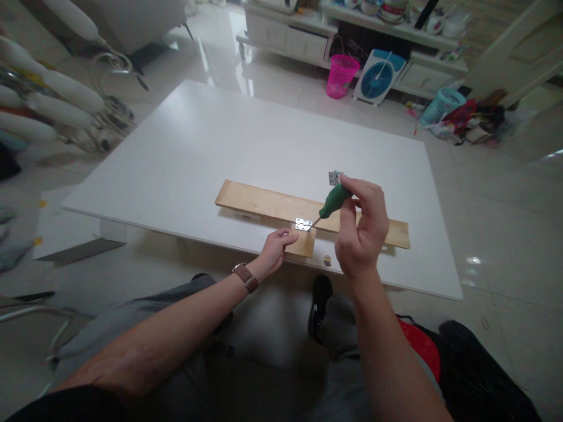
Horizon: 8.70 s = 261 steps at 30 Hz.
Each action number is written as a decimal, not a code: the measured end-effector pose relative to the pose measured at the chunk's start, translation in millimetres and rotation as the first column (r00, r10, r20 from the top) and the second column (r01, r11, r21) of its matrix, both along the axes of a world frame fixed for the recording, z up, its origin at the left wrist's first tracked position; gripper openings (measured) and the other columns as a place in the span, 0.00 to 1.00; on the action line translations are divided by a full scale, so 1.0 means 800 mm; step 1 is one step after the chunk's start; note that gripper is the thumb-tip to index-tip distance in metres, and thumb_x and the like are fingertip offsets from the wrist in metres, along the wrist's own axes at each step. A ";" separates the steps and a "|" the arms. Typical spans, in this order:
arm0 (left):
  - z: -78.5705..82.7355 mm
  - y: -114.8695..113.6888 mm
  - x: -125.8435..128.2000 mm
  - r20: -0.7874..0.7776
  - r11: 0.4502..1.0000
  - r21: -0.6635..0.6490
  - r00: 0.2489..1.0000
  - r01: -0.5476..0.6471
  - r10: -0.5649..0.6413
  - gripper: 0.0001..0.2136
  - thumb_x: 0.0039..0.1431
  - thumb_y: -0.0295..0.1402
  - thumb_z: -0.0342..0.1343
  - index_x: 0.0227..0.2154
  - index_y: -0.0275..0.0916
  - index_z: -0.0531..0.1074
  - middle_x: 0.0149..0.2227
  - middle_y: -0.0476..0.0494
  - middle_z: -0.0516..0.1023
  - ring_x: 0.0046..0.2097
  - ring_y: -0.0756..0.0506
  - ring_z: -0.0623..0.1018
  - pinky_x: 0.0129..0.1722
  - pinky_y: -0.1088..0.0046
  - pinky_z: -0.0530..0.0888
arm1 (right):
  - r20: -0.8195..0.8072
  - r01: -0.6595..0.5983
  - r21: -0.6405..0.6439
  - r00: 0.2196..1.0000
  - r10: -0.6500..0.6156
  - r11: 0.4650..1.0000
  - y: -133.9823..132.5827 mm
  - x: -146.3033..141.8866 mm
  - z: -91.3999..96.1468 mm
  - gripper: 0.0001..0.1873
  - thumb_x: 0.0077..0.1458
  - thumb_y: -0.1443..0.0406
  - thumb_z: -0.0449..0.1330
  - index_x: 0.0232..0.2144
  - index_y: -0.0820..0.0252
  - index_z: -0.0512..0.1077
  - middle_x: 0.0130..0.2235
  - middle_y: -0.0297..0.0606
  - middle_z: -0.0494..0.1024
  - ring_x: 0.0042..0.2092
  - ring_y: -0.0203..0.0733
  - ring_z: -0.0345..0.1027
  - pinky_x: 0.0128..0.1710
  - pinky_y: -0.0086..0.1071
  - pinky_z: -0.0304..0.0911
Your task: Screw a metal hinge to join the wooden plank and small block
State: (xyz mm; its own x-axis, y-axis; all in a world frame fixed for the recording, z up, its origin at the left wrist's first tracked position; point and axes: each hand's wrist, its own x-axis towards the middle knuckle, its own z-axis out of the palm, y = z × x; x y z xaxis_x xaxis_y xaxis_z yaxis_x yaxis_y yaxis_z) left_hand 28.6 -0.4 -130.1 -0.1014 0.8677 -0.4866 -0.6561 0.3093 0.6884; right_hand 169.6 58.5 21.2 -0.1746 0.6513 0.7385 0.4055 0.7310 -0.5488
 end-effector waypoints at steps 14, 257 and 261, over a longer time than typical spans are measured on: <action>-0.001 0.001 0.001 0.001 1.000 -0.019 1.000 0.003 -0.003 0.21 0.33 0.42 0.82 0.29 0.38 0.81 0.33 0.45 0.84 0.37 0.43 0.80 0.41 0.66 0.76 | 0.029 -0.011 -0.010 1.000 0.012 1.000 0.000 0.000 -0.001 0.23 0.69 0.68 0.54 0.61 0.45 0.75 0.53 0.40 0.79 0.55 0.48 0.75 0.55 0.51 0.76; 0.004 0.003 0.003 0.022 1.000 -0.012 0.999 -0.025 0.026 0.21 0.33 0.42 0.82 0.27 0.39 0.80 0.32 0.47 0.83 0.36 0.45 0.79 0.39 0.67 0.75 | 0.045 0.023 0.001 0.999 -0.023 1.000 0.006 0.004 -0.001 0.19 0.70 0.67 0.55 0.57 0.49 0.77 0.52 0.40 0.80 0.55 0.47 0.75 0.51 0.47 0.77; 0.004 0.002 0.002 0.016 1.000 -0.017 1.000 -0.024 0.025 0.21 0.33 0.42 0.82 0.27 0.39 0.80 0.31 0.47 0.82 0.36 0.45 0.79 0.38 0.68 0.74 | -0.003 0.076 0.024 0.997 -0.076 0.997 0.006 0.002 -0.002 0.11 0.66 0.64 0.65 0.49 0.49 0.80 0.45 0.36 0.76 0.48 0.43 0.74 0.48 0.42 0.76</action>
